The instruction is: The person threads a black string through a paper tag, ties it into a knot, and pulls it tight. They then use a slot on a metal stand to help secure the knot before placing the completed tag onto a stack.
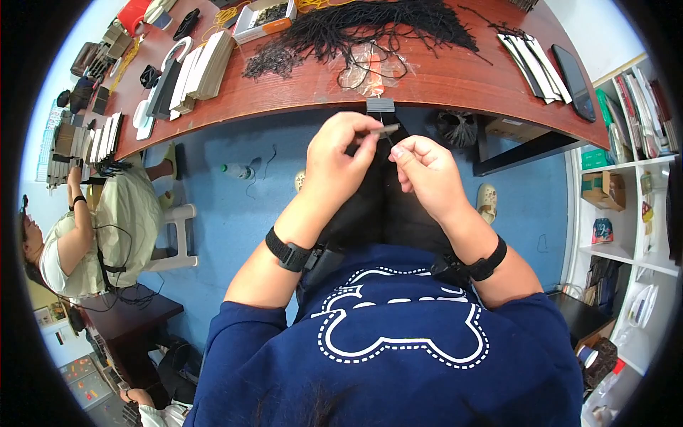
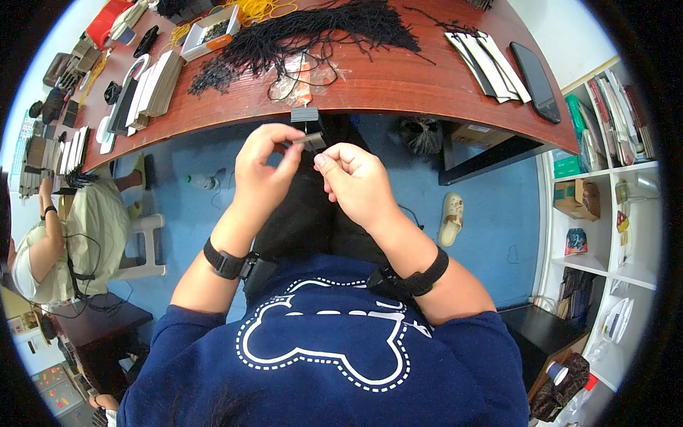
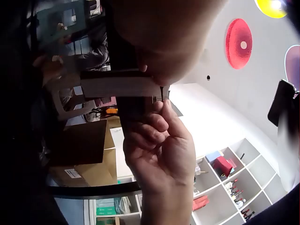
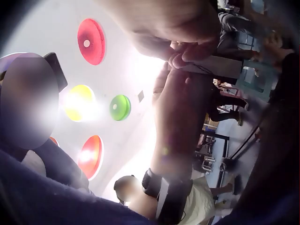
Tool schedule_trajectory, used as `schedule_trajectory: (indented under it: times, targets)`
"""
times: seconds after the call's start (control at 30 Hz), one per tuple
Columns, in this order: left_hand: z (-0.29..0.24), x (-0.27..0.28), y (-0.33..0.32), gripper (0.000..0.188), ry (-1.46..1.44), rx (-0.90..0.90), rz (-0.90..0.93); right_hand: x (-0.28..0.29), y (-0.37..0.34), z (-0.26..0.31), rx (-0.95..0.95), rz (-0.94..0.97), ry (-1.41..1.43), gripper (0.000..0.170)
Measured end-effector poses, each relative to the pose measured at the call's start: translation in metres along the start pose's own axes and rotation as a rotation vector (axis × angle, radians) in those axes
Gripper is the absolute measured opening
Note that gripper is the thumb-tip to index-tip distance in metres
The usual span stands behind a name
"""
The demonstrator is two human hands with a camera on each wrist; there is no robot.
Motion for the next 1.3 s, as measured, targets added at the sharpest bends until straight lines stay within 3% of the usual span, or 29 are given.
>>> schedule_trajectory:
  times: [0.07,0.2,0.27,0.3,0.37,0.57,0.63,0.7,0.83,0.9,0.97,1.03,1.07,1.1,1.13,1.17,1.23,1.3]
  targets:
    - [-0.008,-0.011,-0.008,0.016,-0.022,-0.037,0.127,0.002,0.0,0.005,0.006,0.011,0.029,0.015]
    - [-0.014,-0.013,-0.018,0.015,-0.087,-0.05,0.186,-0.002,0.0,0.009,0.011,0.086,0.017,0.014]
    - [0.003,-0.015,-0.021,0.011,-0.327,0.111,0.179,-0.001,0.002,0.01,0.025,0.058,0.022,0.014]
    - [0.035,-0.021,-0.031,0.011,-0.699,0.524,0.06,0.0,0.004,0.011,0.04,0.031,0.027,0.015]
    - [0.057,-0.029,-0.026,0.014,-0.624,0.706,0.051,0.003,0.003,0.021,0.047,-0.009,-0.073,0.018]
    - [0.053,-0.038,-0.021,0.009,-0.706,0.78,0.09,0.014,0.008,0.034,0.07,-0.043,-0.3,0.018]
    - [0.051,-0.04,-0.023,0.009,-0.855,0.753,0.106,0.015,0.007,0.039,0.09,-0.038,-0.416,0.018]
    - [0.044,-0.042,-0.025,0.007,-0.908,0.694,0.149,0.018,0.004,0.036,0.06,-0.018,-0.426,0.018]
    - [0.032,-0.044,-0.035,0.006,-1.04,0.766,0.163,0.012,-0.004,0.016,-0.005,0.091,-0.358,0.018]
    - [0.017,-0.049,-0.036,0.008,-1.294,0.771,0.22,0.007,-0.009,0.012,-0.034,0.144,-0.383,0.018]
    - [0.014,-0.05,-0.04,0.009,-1.325,0.754,0.249,0.007,-0.009,0.003,-0.046,0.138,-0.348,0.018]
    - [0.021,-0.05,-0.05,0.014,-0.714,0.713,0.421,0.007,-0.01,0.018,0.182,0.05,-0.509,0.014]
    - [0.012,-0.045,-0.044,0.02,-0.496,0.544,0.406,0.007,-0.01,0.018,0.182,0.053,-0.505,0.014]
    - [0.011,-0.042,-0.043,0.02,-0.493,0.549,0.404,0.008,-0.009,0.016,0.129,0.068,-0.534,0.012]
    - [-0.004,-0.037,-0.035,0.022,-0.242,0.341,0.457,0.007,-0.009,0.016,0.072,0.087,-0.561,0.014]
    - [-0.018,-0.034,-0.033,0.025,0.01,0.142,0.504,0.004,-0.012,0.009,-0.1,0.121,-0.467,0.021]
    - [-0.016,-0.033,-0.036,0.031,0.021,0.155,0.492,-0.008,-0.014,0.0,-0.208,0.227,-0.269,0.023]
    - [-0.027,-0.032,-0.037,0.026,0.069,-0.007,0.447,-0.021,-0.017,-0.014,-0.275,0.31,-0.14,0.027]
Point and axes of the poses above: each hand's wrist, its own y-axis towards the middle knuckle, its own x-axis out of the back of the hand, z = x × y, the point moved 10 cm from there along y, towards the middle knuckle, and after that the axes turned 9 degrees about -y, right-handed, at the moved point
